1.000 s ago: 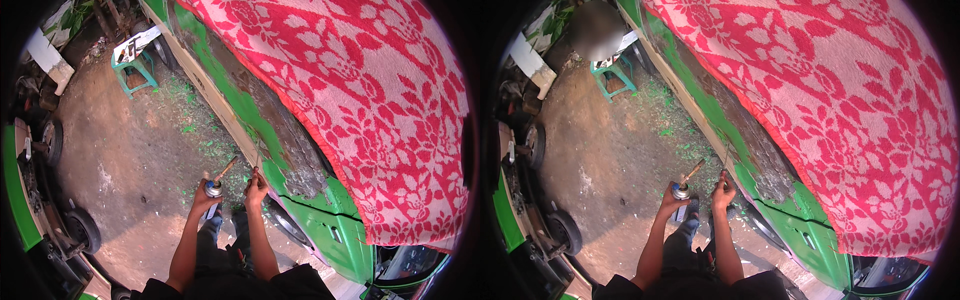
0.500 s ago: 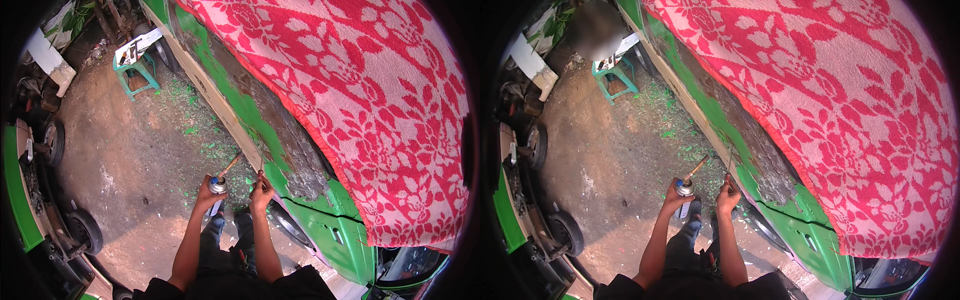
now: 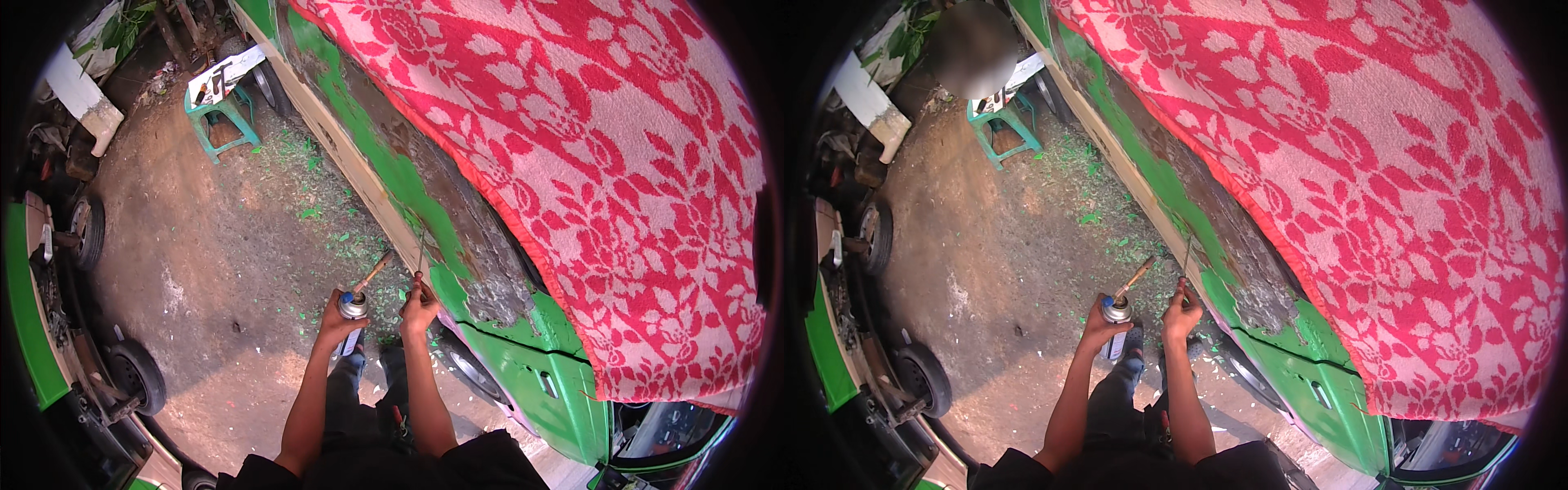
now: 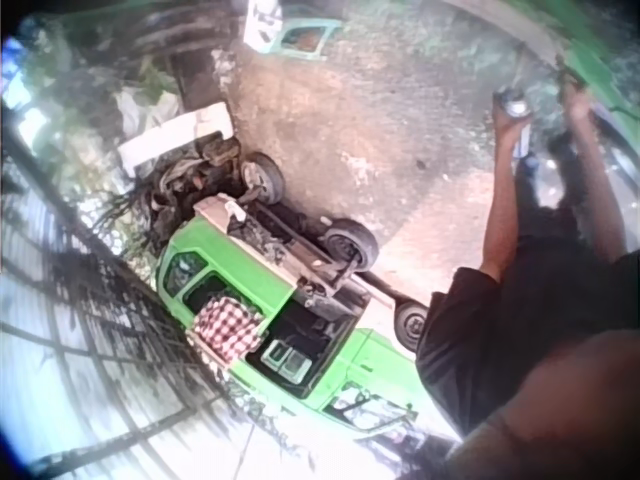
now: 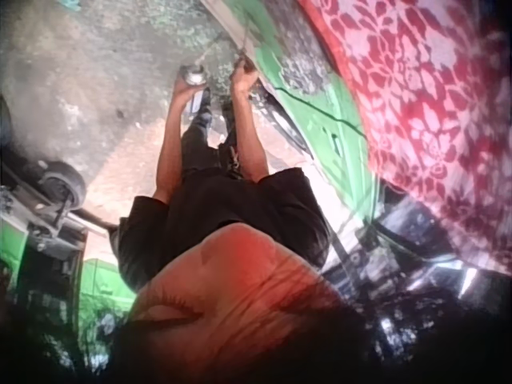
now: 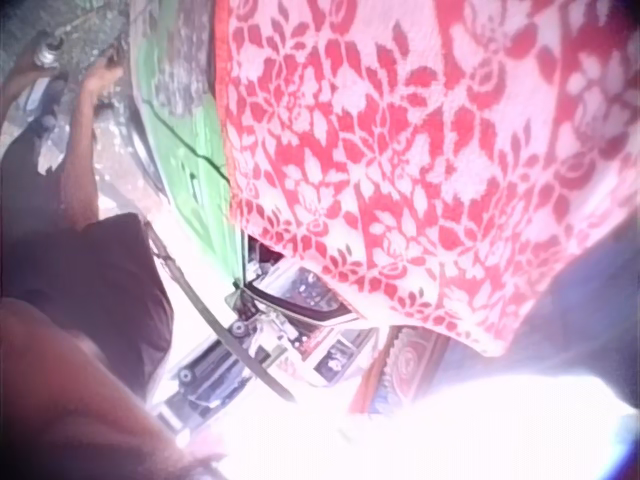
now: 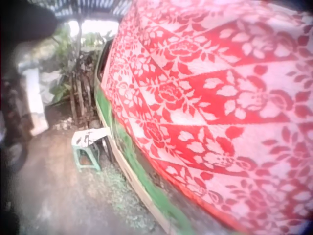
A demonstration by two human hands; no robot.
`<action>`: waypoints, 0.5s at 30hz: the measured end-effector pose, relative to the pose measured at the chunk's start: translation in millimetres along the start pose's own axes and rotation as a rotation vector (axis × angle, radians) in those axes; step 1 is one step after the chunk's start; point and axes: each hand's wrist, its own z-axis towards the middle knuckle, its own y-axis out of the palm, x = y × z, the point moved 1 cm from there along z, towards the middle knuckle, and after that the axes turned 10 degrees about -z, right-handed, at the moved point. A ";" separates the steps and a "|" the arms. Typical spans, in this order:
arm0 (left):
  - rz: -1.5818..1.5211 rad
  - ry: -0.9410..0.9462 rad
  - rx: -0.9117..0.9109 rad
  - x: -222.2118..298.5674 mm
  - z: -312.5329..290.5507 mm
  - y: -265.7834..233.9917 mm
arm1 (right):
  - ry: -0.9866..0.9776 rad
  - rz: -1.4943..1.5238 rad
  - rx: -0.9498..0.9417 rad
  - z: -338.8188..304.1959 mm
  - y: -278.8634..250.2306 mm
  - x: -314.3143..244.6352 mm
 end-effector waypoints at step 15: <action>0.007 0.004 -0.017 8.6 17.7 -2.6 | 0.046 0.032 -0.094 -0.4 -9.7 -6.9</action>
